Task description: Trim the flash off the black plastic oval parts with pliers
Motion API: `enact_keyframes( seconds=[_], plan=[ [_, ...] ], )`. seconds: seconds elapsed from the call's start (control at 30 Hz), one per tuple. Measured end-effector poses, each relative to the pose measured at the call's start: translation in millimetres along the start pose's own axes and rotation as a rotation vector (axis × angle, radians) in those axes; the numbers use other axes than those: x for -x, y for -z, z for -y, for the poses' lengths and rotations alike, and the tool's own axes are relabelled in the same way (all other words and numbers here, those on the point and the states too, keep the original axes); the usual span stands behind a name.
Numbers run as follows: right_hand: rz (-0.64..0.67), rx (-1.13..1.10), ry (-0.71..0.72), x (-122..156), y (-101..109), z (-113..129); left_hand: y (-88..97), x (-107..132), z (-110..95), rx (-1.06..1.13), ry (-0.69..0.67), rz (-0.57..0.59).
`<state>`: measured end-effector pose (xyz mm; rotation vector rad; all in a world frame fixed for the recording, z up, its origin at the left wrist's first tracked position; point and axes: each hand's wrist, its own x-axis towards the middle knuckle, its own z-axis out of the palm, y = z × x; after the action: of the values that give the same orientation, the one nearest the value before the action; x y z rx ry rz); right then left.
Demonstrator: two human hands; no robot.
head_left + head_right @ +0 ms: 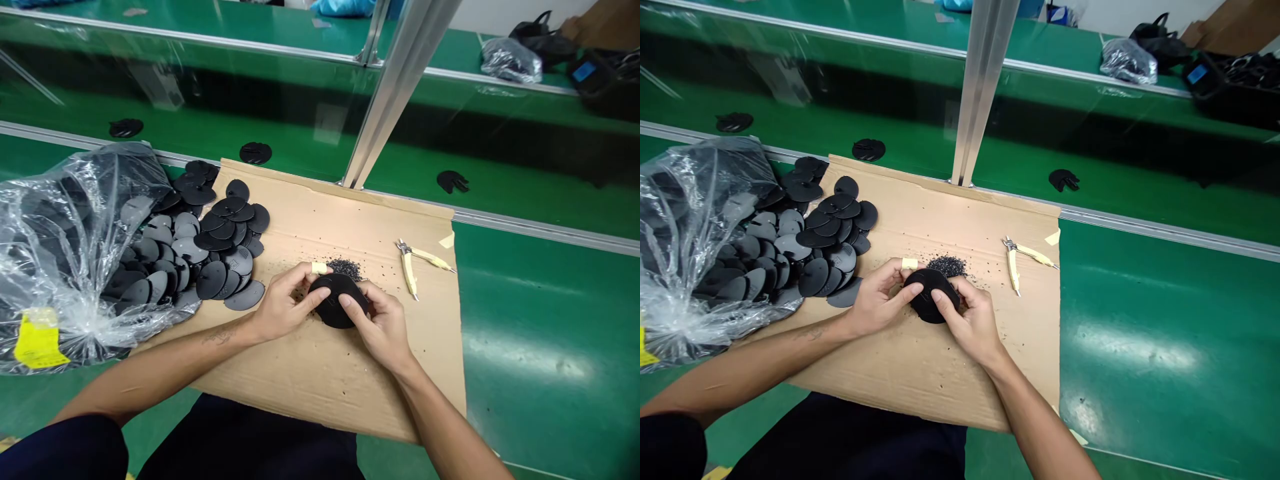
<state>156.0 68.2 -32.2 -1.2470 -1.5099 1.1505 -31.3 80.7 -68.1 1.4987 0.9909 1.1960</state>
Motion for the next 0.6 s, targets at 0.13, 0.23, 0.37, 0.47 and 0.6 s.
enact_keyframes(
  seconds=[0.13, 0.23, 0.37, 0.47, 0.6],
  plan=[
    [-0.033, 0.013, 0.011, 1.8, -2.4, 3.2, -1.8, -2.2, -2.6, 0.075, 0.056, -0.001],
    [-0.036, 0.029, 0.024, 2.6, -3.3, 5.1, -1.9, -4.1, -5.2, 0.104, 0.091, 0.027],
    [-0.054, 0.075, 0.088, 2.0, -3.5, 4.1, -1.1, -5.4, -7.0, 0.079, 0.121, 0.095],
    [-0.072, 0.152, 0.140, 3.0, -3.5, 1.9, -0.9, -6.2, -7.5, 0.024, 0.073, 0.110],
    [-0.043, 0.261, 0.252, 4.8, -2.1, -0.6, 0.8, -7.3, -8.9, -0.068, -0.062, 0.092]
  ],
)
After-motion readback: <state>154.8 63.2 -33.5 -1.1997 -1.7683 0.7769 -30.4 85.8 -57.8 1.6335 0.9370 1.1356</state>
